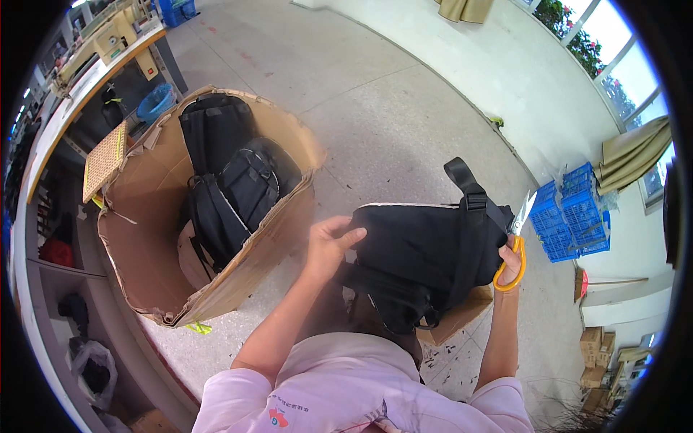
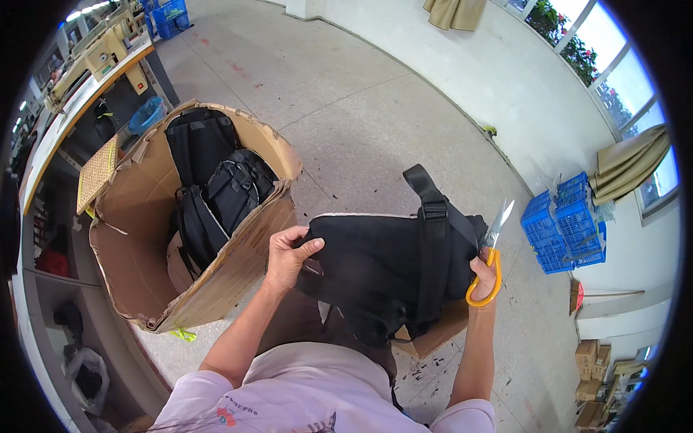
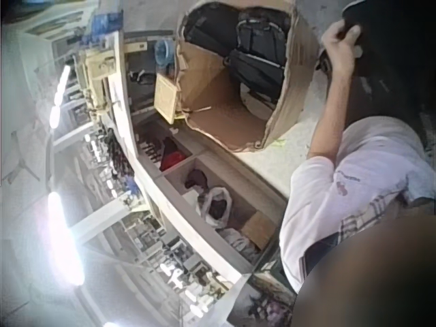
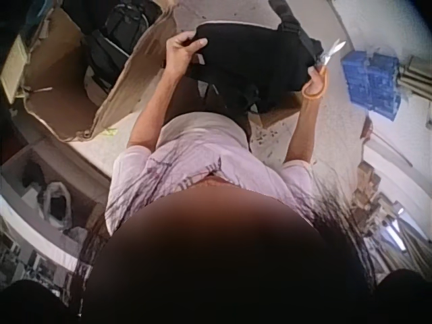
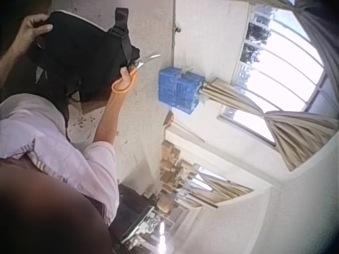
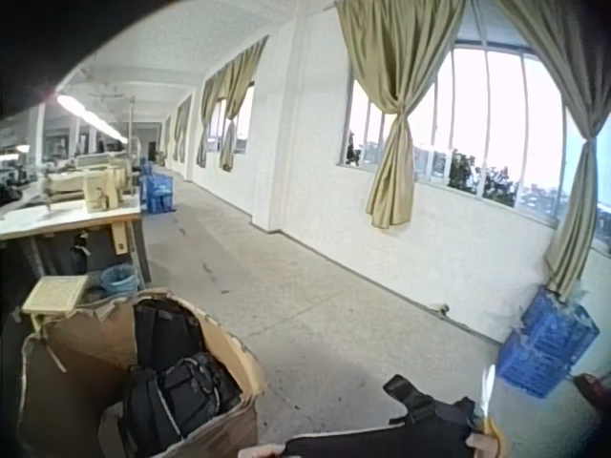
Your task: Using scissors to trim excess material or threads from a series of backpacks in a factory setting.
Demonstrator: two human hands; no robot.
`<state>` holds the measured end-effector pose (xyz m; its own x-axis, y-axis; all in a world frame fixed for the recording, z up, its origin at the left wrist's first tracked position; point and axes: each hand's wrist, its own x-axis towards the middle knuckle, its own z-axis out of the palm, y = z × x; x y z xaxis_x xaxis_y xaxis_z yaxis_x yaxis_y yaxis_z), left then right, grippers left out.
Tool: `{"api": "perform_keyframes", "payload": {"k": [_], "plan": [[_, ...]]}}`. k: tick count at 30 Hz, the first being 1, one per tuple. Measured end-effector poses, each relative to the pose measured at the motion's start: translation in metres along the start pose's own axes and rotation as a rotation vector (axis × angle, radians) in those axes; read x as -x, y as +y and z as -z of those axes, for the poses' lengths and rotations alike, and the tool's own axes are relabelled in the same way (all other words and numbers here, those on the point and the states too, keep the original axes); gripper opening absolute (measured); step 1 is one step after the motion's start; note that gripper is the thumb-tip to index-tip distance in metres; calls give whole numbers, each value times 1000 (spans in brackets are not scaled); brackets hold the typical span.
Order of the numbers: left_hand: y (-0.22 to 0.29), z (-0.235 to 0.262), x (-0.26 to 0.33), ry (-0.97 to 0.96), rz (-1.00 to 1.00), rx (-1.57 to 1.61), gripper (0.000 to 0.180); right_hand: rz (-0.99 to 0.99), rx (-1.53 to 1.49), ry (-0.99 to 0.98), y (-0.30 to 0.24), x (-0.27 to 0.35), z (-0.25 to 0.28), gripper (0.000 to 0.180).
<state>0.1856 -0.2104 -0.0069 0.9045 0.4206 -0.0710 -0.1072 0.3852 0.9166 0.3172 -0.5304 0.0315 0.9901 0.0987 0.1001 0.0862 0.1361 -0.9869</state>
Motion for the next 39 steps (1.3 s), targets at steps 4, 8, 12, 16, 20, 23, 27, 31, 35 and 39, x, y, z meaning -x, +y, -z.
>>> {"api": "perform_keyframes", "payload": {"k": [4, 8, 12, 16, 20, 23, 27, 31, 35, 39], "plan": [[-4, 2, 0, -14, -53, -29, 15, -24, 60, 49, -2, 0, -4, 26], [6, 1, 2, 56, 15, -81, 11, -92, 54, -90, -3, -7, -23, 35], [0, -1, -6, 102, -66, -97, 18, -135, 47, -135, 11, -26, -6, 38], [-4, 4, -14, 154, 14, -55, 18, -146, 50, -109, -3, -20, -54, 24], [-17, 14, -24, 190, 78, -106, 17, -197, 30, -134, 7, -24, -50, 36], [-17, 12, -25, 182, 92, -141, 15, -177, 181, -43, 24, -30, -37, 37], [-19, 17, -20, 154, 235, -97, 13, -186, 213, -59, 38, -34, -29, 58], [-43, 14, -2, 404, -337, -670, 14, -208, 194, -44, 55, -41, -20, 53], [-86, 19, 55, 181, -78, -593, 9, -220, 84, -56, 56, -42, -24, 35], [-110, 8, 64, -37, 760, -129, 23, -261, 58, -27, 61, -45, -16, 48]]}}
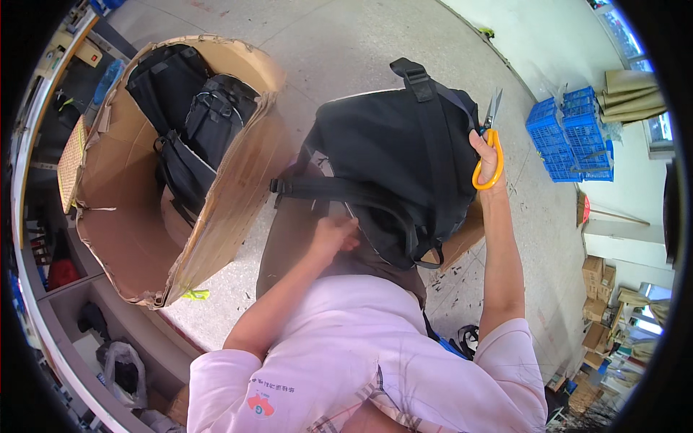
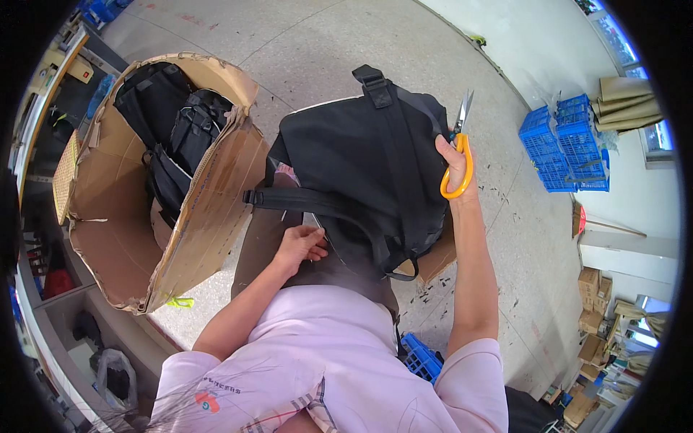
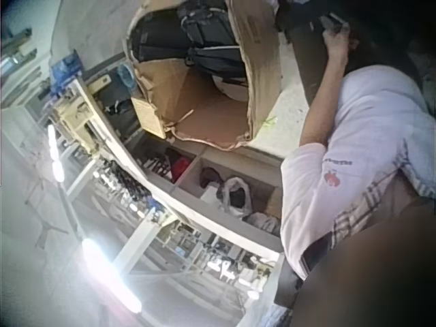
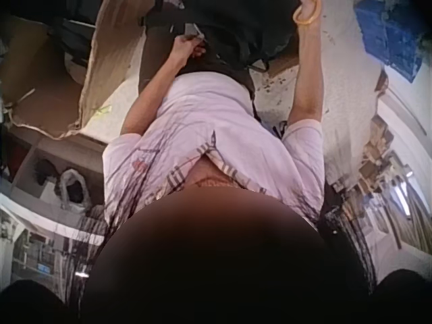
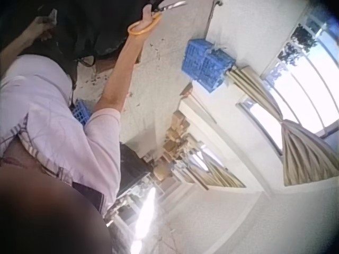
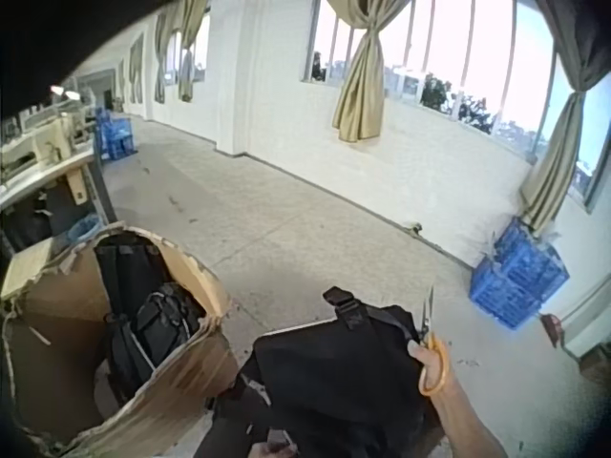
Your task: Using scissors to trim excess material or threads from a series of backpacks in a factory setting.
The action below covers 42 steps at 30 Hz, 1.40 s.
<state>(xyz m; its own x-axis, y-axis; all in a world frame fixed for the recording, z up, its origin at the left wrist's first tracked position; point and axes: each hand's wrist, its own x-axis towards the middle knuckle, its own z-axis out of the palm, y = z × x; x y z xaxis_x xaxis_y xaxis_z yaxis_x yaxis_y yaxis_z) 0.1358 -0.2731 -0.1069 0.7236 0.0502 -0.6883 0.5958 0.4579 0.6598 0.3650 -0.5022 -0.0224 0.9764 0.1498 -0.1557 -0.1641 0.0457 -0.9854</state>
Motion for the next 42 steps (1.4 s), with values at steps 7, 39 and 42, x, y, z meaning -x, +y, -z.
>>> {"api": "perform_keyframes", "payload": {"k": [7, 39, 42], "plan": [[-15, -4, -12, -136, -55, 72, 12, -19, -42, 38, -7, 4, -2, 41], [25, -54, 24, -215, -111, 119, 18, 94, -377, 265, -58, -11, 47, 19], [28, -52, 25, -258, -41, -4, 20, 96, -384, 275, -66, -5, 44, 17]]}}
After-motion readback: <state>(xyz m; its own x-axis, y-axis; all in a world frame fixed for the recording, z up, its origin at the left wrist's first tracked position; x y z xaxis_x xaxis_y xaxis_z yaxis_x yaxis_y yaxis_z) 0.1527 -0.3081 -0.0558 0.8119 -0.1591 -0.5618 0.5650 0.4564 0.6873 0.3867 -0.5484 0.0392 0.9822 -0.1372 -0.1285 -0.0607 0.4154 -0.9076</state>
